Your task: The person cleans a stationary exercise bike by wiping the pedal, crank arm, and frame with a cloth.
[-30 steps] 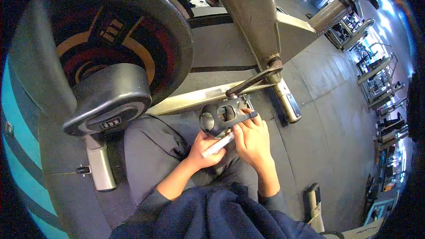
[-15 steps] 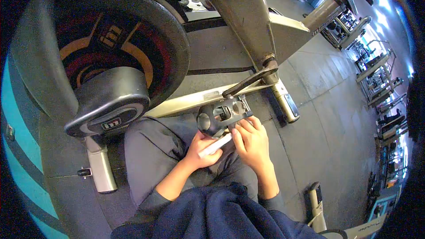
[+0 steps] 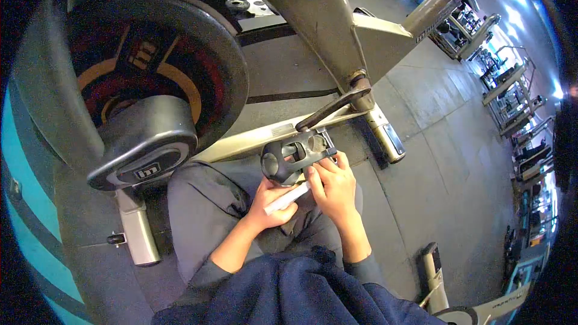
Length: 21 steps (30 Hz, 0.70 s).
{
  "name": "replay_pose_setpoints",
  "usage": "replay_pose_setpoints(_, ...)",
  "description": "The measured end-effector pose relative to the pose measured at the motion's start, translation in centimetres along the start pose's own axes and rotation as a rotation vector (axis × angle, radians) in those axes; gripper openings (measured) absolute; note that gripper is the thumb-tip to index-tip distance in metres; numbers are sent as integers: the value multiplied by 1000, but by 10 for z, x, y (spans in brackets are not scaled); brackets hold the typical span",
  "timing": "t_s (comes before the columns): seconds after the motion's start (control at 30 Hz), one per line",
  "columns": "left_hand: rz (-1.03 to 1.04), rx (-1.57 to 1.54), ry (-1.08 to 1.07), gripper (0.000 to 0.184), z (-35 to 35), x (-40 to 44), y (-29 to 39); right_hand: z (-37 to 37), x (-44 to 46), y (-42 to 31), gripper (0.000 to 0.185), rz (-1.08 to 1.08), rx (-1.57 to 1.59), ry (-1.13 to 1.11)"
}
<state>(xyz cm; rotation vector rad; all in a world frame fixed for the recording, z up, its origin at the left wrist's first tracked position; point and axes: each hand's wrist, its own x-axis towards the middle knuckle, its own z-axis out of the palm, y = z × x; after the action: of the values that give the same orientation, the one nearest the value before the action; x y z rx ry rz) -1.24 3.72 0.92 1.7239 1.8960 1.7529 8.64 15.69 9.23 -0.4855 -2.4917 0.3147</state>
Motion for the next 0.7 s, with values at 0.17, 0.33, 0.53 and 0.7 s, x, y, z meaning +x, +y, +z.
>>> replay_pose_setpoints(0.17,-11,-61,-17,44,0,0,-2,-8,-30,15,23,-9,245,48)
replay_pose_setpoints(0.33,33,-10,-23,46,3,1,-5,-17,-71,54,39,784,1204,545)
replay_pose_setpoints(0.53,-36,-54,-38,47,6,0,-1,-31,-48,57,28,385,620,311)
replay_pose_setpoints(0.7,-72,-29,-73,47,10,0,-2,0,-31,39,25,167,164,68)
